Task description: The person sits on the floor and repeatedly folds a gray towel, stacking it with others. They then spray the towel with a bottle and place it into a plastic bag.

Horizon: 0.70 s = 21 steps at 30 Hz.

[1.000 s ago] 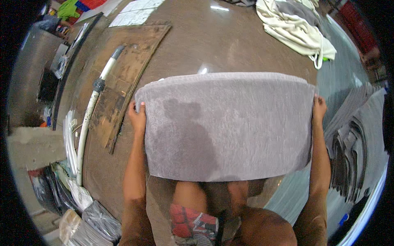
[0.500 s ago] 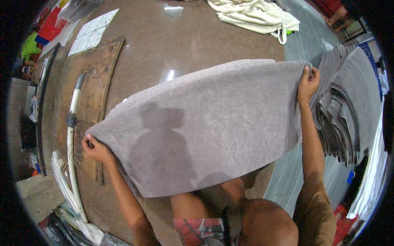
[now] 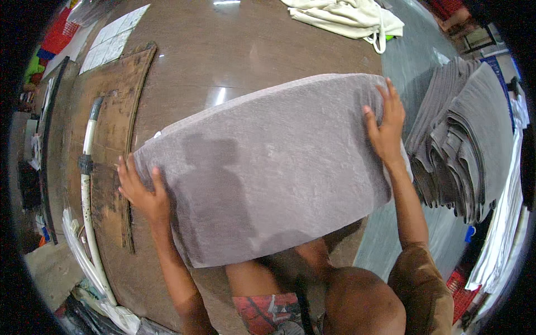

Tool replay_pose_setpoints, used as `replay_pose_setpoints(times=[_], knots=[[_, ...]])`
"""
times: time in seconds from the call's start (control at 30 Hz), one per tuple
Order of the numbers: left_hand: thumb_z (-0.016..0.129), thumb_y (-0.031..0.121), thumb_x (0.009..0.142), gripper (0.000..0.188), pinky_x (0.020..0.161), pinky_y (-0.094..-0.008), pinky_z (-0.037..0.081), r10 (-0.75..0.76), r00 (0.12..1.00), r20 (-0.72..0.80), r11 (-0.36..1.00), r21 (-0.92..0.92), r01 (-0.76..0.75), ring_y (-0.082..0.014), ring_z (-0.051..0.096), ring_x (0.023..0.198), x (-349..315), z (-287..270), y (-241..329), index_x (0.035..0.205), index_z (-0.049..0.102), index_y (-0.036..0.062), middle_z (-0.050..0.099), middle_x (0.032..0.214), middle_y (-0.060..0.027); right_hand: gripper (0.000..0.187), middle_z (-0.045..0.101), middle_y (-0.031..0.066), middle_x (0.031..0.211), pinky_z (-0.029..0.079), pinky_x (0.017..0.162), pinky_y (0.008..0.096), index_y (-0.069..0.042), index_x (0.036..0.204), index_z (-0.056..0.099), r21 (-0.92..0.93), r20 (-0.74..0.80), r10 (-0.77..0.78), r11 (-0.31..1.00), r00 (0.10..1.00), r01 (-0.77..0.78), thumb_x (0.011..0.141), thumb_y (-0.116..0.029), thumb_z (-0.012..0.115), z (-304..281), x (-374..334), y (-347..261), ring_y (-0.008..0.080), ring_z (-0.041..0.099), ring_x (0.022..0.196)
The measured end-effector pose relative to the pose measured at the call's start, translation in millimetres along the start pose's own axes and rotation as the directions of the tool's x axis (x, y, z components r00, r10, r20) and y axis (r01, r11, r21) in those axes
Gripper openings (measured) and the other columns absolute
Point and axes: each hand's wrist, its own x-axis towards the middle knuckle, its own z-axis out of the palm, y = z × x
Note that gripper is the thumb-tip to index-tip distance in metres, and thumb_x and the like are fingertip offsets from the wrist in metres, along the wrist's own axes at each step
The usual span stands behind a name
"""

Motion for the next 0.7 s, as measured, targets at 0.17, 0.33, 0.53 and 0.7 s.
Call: replay_pose_setpoints(times=[0.17,0.33,0.53,0.7], knots=[[0.04,0.046,0.088,0.061,0.098,-0.0657,0.003,-0.201,0.922,0.33,0.978,0.014,0.208,-0.0377,0.012,0.133,-24.8,36.2,-25.8,0.14,0.019,0.0218,0.011,0.147,-0.0059,0.05,0.029,0.0167,0.139,0.022,0.104,0.0444,-0.003,0.125,0.043,0.116,0.173,0.086,0.988,0.981,-0.107,0.083,-0.028,0.056,13.4,-24.9,8.2,0.0337,0.028,0.128],[0.036,0.048,0.089,0.061,0.099,-0.0649,0.004,-0.203,0.91,0.361,0.975,0.157,0.155,-0.0362,0.011,0.133,-46.6,28.5,-30.6,0.141,0.016,0.0234,0.01,0.147,-0.0067,0.045,0.059,0.015,0.098,0.041,0.086,0.0389,0.0,0.104,0.057,0.995,0.101,-0.318,0.039,0.943,-0.094,0.074,-0.032,0.068,-120.1,4.0,-71.5,0.0272,0.056,0.095],[0.023,0.052,0.091,0.057,0.098,-0.0664,0.006,-0.26,0.916,0.306,0.936,0.314,0.161,-0.0305,0.012,0.134,-101.4,46.6,-24.9,0.141,0.013,0.027,0.007,0.148,-0.0019,0.036,0.058,0.0126,0.09,0.04,0.078,0.0369,-0.001,0.096,0.057,0.961,-0.247,-0.505,-0.238,0.827,0.141,0.076,-0.029,0.066,-231.1,-50.5,-68.8,0.0246,0.054,0.085],[0.021,0.053,0.091,0.056,0.097,-0.0672,0.009,-0.23,0.946,0.23,0.943,0.294,0.158,-0.0285,0.013,0.135,-120.2,27.9,-0.2,0.141,0.012,0.0283,0.008,0.148,-0.0004,0.029,0.056,0.0106,0.083,0.039,0.072,0.0353,-0.001,0.089,0.058,0.958,-0.277,-0.483,-0.208,0.831,0.199,0.077,-0.026,0.065,-262.9,-81.9,-69.1,0.0225,0.052,0.078]])
